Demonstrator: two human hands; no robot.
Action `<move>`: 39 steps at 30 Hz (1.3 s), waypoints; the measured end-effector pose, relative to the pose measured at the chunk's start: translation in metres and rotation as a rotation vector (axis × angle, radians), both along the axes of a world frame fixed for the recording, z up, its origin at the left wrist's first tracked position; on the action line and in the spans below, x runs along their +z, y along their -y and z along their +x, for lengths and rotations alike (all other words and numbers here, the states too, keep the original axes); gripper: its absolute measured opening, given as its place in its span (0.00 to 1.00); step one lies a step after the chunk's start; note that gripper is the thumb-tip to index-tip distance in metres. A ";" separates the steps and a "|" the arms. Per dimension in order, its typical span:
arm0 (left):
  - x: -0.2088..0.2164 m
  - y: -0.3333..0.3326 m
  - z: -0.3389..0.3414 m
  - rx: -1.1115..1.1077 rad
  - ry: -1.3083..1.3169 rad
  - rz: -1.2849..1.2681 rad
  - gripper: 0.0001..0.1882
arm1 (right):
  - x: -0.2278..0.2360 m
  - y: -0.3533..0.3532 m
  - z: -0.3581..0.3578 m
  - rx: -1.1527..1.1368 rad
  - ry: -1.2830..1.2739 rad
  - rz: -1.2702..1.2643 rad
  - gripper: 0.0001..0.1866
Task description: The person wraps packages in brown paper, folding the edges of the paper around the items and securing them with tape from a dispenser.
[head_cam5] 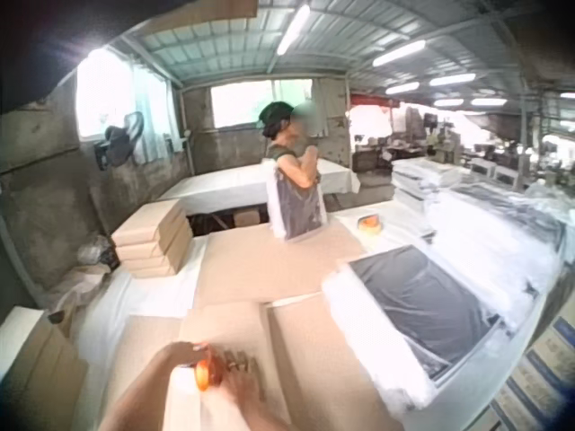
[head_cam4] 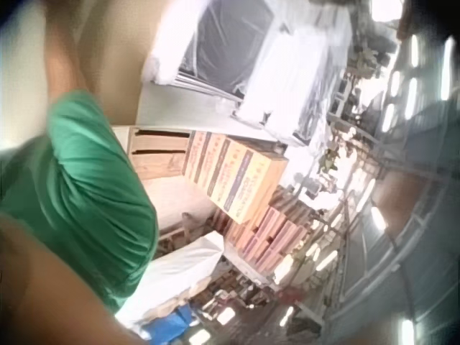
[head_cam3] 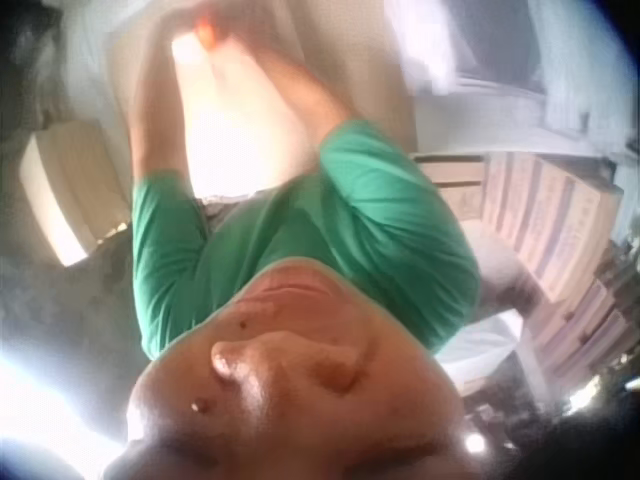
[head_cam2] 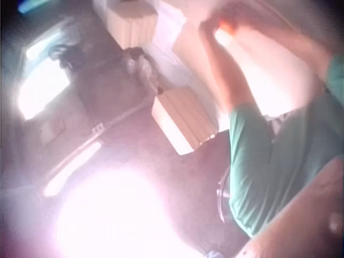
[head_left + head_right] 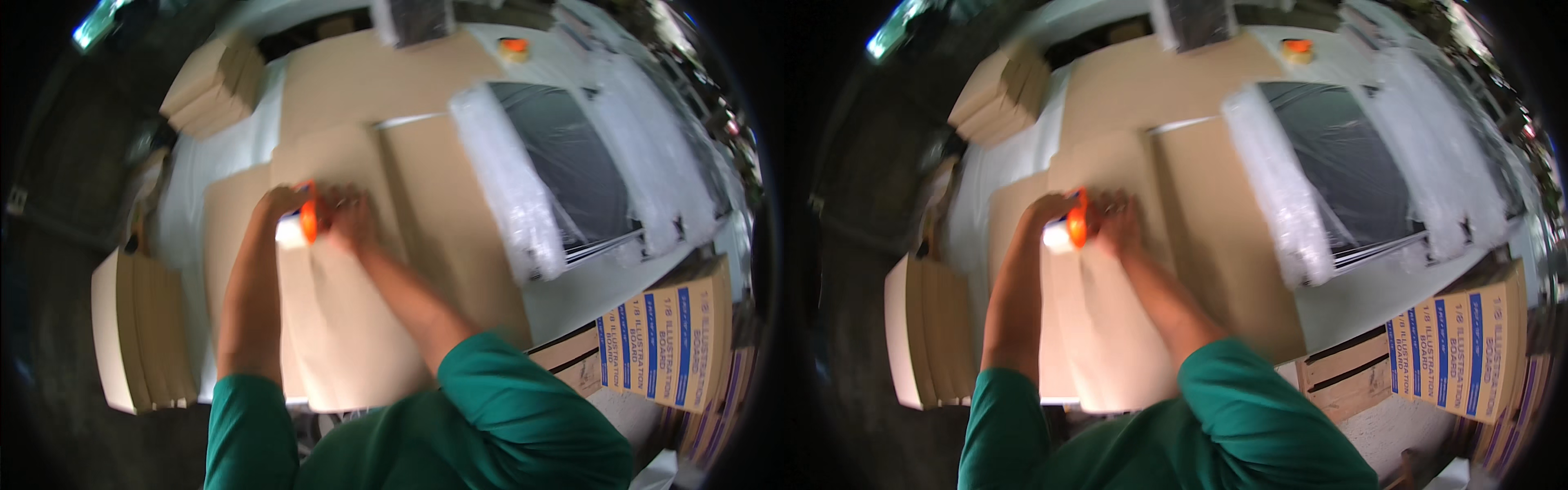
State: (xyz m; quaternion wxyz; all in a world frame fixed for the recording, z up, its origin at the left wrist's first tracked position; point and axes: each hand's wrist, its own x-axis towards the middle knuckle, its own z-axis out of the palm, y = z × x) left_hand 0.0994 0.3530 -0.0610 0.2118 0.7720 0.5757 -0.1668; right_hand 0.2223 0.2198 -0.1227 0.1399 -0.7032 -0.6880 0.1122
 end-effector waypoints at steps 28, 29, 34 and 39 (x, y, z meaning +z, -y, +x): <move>-0.003 -0.011 0.029 -0.102 -0.296 -0.037 0.33 | 0.005 0.008 0.002 0.022 -0.055 0.021 0.40; -0.003 -0.011 0.031 -0.101 -0.298 -0.037 0.33 | 0.003 0.007 0.002 0.023 -0.046 0.023 0.39; -0.001 -0.013 0.035 -0.078 -0.295 -0.054 0.32 | 0.000 0.006 0.000 0.007 -0.058 0.031 0.32; -0.005 -0.016 0.034 -0.065 -0.295 -0.064 0.32 | 0.000 0.006 0.000 -0.005 -0.066 0.005 0.30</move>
